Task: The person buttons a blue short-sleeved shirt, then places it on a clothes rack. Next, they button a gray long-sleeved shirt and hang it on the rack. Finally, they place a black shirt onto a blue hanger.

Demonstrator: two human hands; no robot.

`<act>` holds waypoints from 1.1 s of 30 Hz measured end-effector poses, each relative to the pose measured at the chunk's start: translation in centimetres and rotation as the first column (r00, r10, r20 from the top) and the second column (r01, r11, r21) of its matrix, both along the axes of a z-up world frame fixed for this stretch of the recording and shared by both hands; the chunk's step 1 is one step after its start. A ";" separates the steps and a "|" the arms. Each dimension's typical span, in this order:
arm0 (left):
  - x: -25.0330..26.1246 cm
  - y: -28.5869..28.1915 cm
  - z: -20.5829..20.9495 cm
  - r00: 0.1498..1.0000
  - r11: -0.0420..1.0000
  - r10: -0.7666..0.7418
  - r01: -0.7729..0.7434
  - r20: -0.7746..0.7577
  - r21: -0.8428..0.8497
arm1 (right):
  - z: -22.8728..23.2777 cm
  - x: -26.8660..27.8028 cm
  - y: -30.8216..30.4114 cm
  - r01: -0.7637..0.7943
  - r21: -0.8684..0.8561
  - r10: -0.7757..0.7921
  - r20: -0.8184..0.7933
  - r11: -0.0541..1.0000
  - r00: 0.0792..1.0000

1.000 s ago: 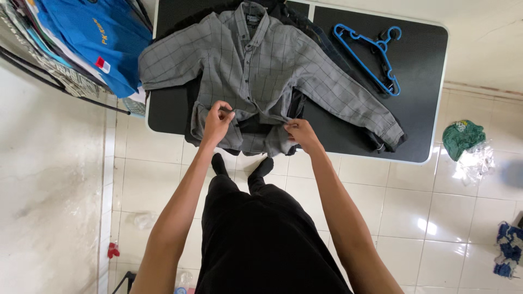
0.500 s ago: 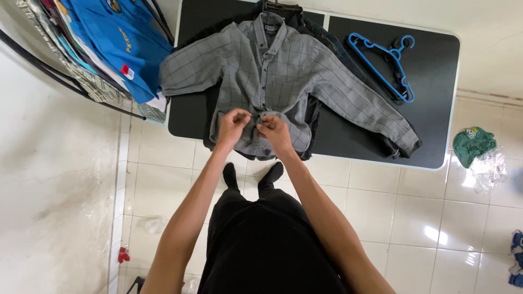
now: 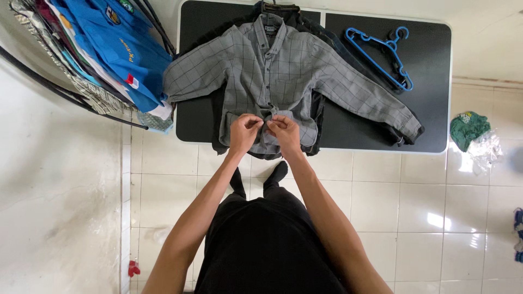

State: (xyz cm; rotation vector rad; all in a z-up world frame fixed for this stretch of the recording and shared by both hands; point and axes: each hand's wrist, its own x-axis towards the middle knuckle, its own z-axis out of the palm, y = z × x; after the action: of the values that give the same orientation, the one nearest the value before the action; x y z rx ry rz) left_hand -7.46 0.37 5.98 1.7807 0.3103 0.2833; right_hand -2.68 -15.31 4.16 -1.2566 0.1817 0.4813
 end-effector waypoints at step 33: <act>-0.1 -0.1 1.6 0.999 0.946 -0.032 0.018 0.038 0.322 | 0.8 0.0 -1.7 -0.122 -0.005 0.122 0.116 0.992 0.986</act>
State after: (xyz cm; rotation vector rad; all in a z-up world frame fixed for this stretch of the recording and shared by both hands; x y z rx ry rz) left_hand -7.51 0.32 7.54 2.0961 0.2192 0.3700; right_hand -2.71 -17.06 5.00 -1.2949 0.0057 0.5117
